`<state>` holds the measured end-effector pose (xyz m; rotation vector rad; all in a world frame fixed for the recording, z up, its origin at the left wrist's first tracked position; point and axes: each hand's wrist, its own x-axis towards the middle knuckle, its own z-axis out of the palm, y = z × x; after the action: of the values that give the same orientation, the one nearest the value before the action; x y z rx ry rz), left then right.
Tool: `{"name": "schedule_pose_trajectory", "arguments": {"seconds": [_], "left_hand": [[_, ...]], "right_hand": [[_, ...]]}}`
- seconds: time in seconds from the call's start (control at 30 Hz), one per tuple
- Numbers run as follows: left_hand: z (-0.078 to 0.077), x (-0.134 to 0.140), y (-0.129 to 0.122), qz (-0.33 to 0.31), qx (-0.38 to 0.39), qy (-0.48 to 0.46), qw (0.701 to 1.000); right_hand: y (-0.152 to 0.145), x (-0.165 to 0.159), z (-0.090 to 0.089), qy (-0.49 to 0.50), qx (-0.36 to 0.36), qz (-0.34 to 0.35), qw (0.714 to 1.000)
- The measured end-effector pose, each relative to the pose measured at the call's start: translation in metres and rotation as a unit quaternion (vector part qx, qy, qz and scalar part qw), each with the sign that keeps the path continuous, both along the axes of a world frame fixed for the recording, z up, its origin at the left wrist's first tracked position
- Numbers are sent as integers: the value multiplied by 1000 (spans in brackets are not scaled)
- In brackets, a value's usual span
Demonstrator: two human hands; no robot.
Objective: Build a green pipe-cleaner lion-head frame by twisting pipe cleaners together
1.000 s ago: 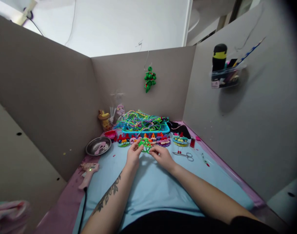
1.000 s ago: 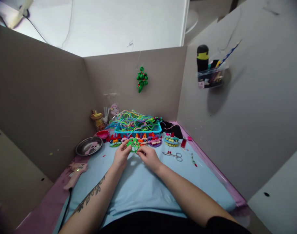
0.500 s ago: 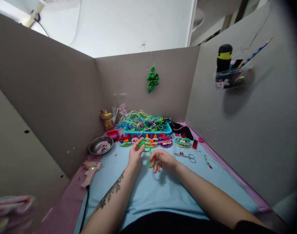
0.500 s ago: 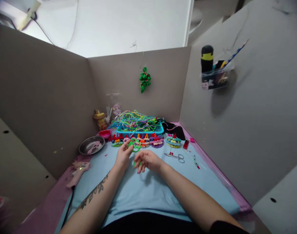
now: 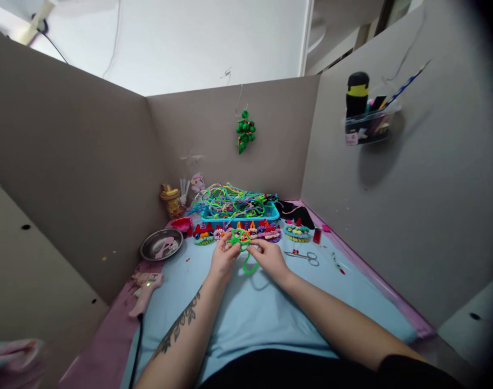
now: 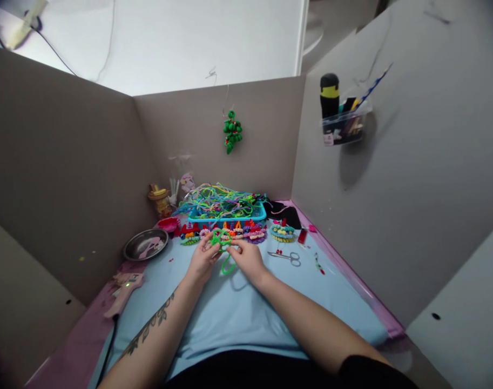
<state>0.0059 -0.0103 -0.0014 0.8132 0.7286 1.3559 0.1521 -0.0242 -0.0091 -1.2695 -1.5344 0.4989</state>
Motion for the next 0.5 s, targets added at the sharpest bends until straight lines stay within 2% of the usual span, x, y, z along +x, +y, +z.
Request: {"name": "schedule_pose_trajectory", "arguments": {"seconds": [0.1,0.17,0.27,0.37,0.5], "left_hand": [[-3,1,2,-9,-10,11,1000],[-6,1,4,-15,-5,11,1000],[-8,3,5,0,22,36,999],[-8,4,4,16,75,94,993],[-9,3,3,-12,124,158,980]], "right_hand": [[3,-2,-1,75,-64,55,994],[2,-4,0,82,-66,94,990],[-6,-6,2,5,8,98,995],[-14,-7,6,-95,98,84,987],[-14,-2,13,-105,135,116,978]]}}
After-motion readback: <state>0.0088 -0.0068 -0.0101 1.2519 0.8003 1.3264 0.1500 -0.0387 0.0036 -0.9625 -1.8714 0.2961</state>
